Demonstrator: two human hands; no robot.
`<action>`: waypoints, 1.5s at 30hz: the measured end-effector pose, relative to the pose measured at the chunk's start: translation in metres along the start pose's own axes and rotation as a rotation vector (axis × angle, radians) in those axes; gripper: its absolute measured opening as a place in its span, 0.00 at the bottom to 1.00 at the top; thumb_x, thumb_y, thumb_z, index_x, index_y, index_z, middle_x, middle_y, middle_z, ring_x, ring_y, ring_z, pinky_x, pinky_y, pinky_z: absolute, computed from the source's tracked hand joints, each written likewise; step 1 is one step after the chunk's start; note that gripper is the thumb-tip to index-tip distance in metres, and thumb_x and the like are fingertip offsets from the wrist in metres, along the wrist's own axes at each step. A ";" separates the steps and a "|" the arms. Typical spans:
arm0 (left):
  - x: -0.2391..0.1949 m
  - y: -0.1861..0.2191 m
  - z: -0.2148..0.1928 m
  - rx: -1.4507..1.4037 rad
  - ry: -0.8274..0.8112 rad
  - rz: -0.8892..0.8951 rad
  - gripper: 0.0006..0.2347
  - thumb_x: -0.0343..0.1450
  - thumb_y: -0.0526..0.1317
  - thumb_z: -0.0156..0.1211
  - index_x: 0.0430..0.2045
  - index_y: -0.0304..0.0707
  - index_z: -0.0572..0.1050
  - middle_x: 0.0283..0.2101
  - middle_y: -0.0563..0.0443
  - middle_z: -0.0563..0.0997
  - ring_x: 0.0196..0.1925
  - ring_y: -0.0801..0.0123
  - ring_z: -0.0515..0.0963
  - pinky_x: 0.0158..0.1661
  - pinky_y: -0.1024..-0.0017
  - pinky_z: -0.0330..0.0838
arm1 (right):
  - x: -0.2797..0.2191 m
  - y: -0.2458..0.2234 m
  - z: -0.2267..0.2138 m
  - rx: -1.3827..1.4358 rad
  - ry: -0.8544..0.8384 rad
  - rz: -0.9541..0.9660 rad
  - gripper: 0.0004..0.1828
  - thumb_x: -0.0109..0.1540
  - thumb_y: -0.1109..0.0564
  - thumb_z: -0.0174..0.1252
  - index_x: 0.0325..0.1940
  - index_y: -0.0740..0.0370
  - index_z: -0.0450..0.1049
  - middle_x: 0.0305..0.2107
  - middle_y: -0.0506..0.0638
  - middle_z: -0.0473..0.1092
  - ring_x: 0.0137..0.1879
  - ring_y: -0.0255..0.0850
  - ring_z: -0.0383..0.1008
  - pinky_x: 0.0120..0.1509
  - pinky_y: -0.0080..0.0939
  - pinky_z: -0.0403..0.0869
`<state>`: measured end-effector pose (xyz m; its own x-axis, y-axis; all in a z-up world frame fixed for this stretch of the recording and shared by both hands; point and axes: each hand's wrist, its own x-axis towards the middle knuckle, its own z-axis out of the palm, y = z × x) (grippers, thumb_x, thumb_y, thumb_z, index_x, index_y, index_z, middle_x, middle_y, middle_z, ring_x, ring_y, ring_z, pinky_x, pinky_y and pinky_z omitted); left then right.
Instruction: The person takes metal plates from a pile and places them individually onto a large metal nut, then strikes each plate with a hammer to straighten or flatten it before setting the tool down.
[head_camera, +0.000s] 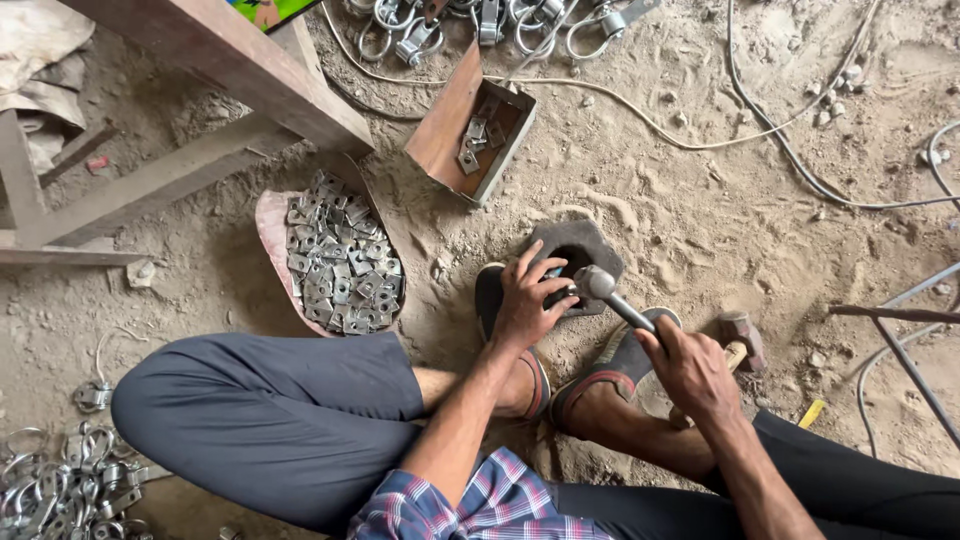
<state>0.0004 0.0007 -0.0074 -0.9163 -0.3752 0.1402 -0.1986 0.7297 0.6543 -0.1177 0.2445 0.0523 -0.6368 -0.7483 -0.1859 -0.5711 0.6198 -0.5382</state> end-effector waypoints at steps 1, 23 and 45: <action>0.000 0.001 0.000 0.000 -0.004 -0.002 0.09 0.64 0.44 0.74 0.33 0.44 0.85 0.58 0.53 0.78 0.75 0.50 0.59 0.69 0.43 0.46 | 0.001 0.000 -0.002 0.020 0.033 -0.030 0.19 0.68 0.43 0.53 0.34 0.61 0.69 0.08 0.50 0.62 0.11 0.38 0.57 0.17 0.45 0.57; 0.025 0.024 -0.021 -0.167 0.094 -0.332 0.21 0.60 0.42 0.76 0.31 0.36 0.64 0.32 0.45 0.69 0.31 0.59 0.72 0.32 0.61 0.71 | 0.007 -0.016 -0.037 0.138 0.162 0.114 0.21 0.70 0.45 0.54 0.31 0.63 0.68 0.10 0.56 0.59 0.14 0.47 0.60 0.23 0.54 0.60; 0.034 0.033 -0.098 0.134 0.381 -0.225 0.11 0.70 0.35 0.62 0.33 0.33 0.62 0.33 0.46 0.67 0.30 0.65 0.74 0.26 0.66 0.72 | 0.001 0.023 -0.002 0.011 0.149 0.053 0.22 0.69 0.40 0.51 0.33 0.60 0.70 0.10 0.46 0.59 0.15 0.37 0.52 0.20 0.45 0.58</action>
<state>-0.0033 -0.0441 0.0912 -0.6575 -0.6974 0.2852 -0.4439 0.6644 0.6013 -0.1327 0.2584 0.0414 -0.7364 -0.6704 -0.0904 -0.5296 0.6545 -0.5396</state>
